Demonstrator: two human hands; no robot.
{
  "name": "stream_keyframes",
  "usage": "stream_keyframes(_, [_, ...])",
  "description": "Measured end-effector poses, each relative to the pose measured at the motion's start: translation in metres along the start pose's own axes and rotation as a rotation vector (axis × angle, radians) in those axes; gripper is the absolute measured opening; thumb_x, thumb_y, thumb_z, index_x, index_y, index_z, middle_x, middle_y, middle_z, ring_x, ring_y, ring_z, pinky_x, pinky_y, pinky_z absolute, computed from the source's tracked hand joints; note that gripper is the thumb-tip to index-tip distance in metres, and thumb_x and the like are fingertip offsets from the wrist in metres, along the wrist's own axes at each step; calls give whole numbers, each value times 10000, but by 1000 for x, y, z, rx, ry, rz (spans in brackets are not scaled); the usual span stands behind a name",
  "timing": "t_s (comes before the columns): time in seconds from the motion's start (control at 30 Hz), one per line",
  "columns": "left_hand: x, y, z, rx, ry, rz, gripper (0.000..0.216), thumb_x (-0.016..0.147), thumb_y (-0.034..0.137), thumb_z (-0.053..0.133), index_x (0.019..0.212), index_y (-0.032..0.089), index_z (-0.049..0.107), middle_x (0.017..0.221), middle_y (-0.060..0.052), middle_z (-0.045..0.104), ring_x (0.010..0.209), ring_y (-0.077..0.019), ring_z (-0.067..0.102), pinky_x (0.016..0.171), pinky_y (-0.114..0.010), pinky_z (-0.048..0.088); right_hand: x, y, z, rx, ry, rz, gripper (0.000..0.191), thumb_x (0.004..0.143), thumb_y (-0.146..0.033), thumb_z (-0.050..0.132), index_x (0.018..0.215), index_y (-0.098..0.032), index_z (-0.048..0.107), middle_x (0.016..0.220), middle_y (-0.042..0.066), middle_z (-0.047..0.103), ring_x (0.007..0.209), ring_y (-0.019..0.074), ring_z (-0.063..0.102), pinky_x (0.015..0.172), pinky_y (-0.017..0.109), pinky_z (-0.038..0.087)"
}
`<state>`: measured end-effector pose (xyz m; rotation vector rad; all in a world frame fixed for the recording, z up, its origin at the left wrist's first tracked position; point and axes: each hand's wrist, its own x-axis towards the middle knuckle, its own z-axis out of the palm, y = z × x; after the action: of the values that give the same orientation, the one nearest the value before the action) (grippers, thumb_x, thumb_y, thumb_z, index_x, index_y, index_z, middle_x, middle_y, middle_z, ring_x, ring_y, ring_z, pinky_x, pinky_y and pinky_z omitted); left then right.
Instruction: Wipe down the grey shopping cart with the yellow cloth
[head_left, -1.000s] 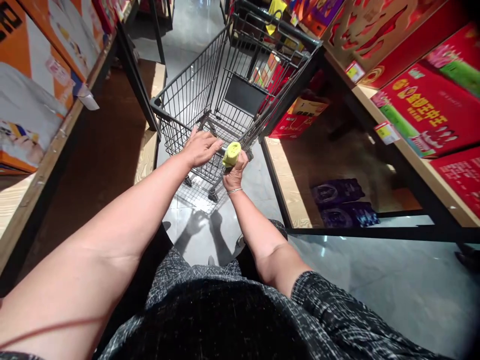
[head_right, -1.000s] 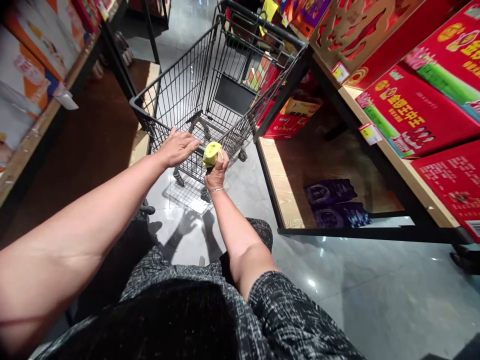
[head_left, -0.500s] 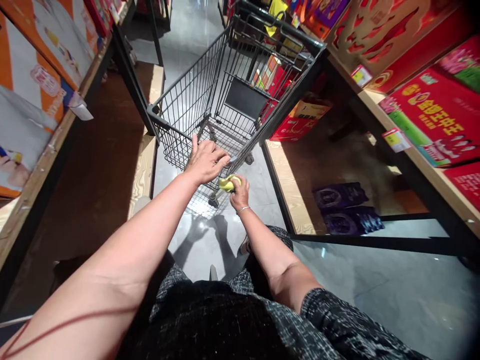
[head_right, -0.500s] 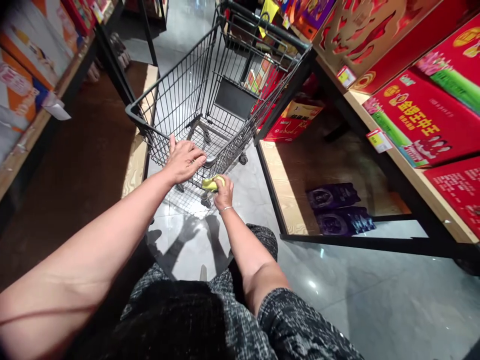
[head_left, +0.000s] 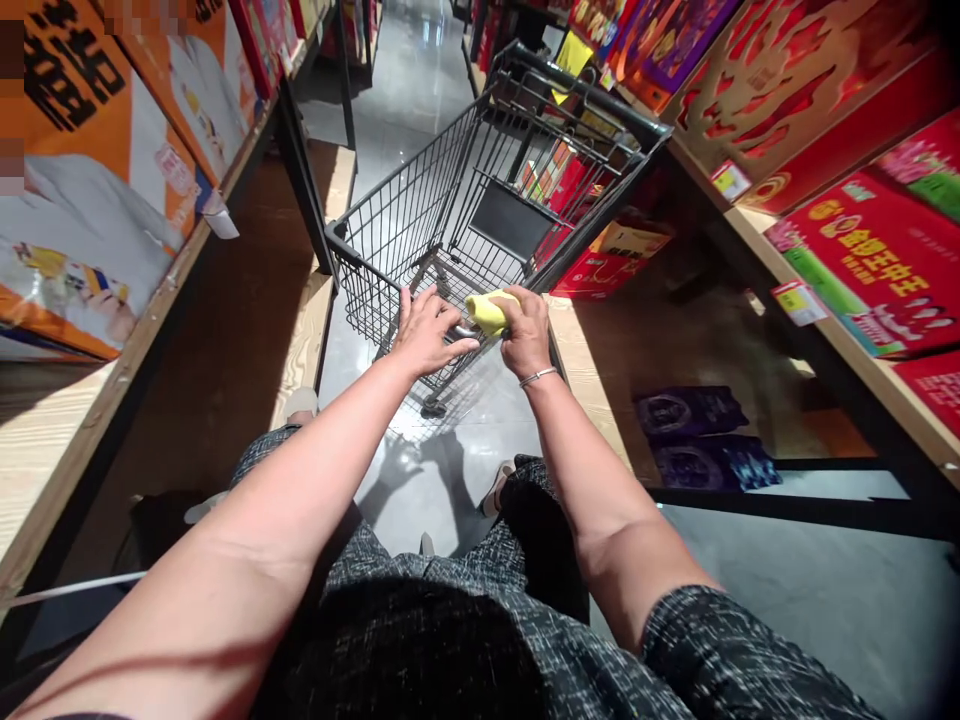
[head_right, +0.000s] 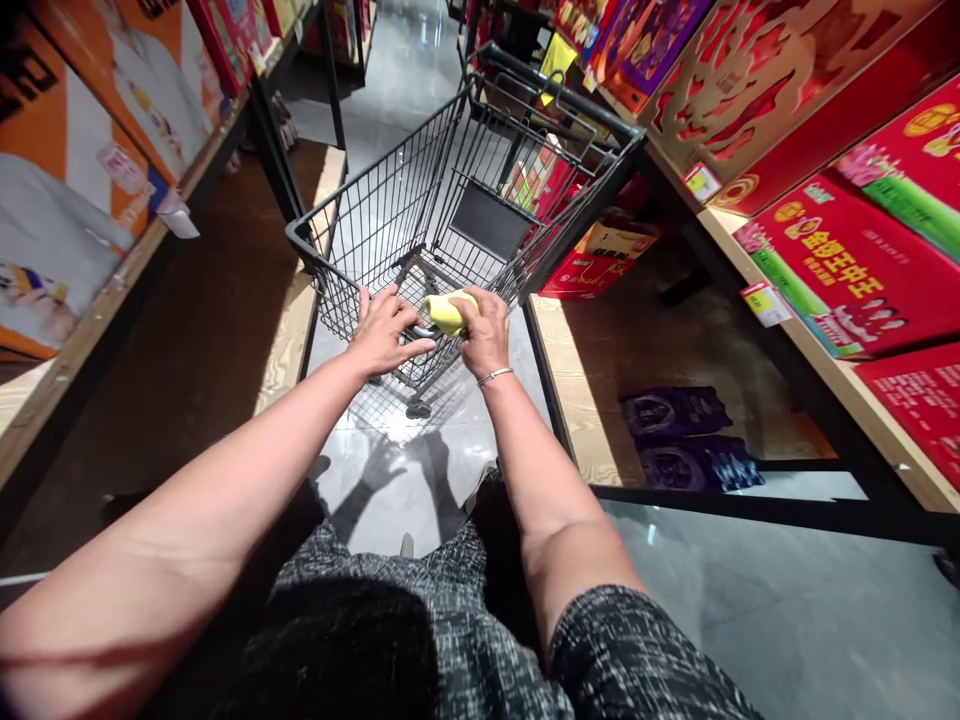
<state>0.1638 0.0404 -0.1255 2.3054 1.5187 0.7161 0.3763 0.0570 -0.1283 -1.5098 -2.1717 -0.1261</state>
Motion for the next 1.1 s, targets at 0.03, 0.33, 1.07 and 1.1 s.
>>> stream_keyframes(0.03, [-2,-1,-2,-2,5,-13,355,912,578,661,1081,267,688,1276,-95,601,1529,-352,236,1268,-628,-53,6,4,-1,-17,0,29,485,861,-116,531,1294,-292,658,1440,70,527,1292,273,423,1077,454,401])
stream_keyframes(0.33, [-26,-14,-27,17,-16,-106,247,957,486,609,971,251,682,1341,-81,594,1548,-367,194,1258,-642,92,54,16,-14,-99,-74,128,259,994,-253,483,1165,-255,678,1330,104,568,1218,305,400,945,520,423])
stream_keyframes(1.07, [-103,-27,-62,-95,-122,-162,530,1062,470,187,1040,211,649,1266,-96,572,1510,-256,219,1302,-421,162,-106,-129,62,124,-144,-111,404,993,-174,482,1315,-348,652,1447,53,482,1352,249,346,1152,406,344])
stream_keyframes(1.1, [-105,-27,-62,-103,-111,-154,560,1065,509,173,1036,210,646,1247,-99,575,1510,-258,224,1304,-428,157,-111,-129,69,124,-212,-144,371,1016,-203,462,1291,-344,667,1436,53,498,1340,250,351,1137,410,346])
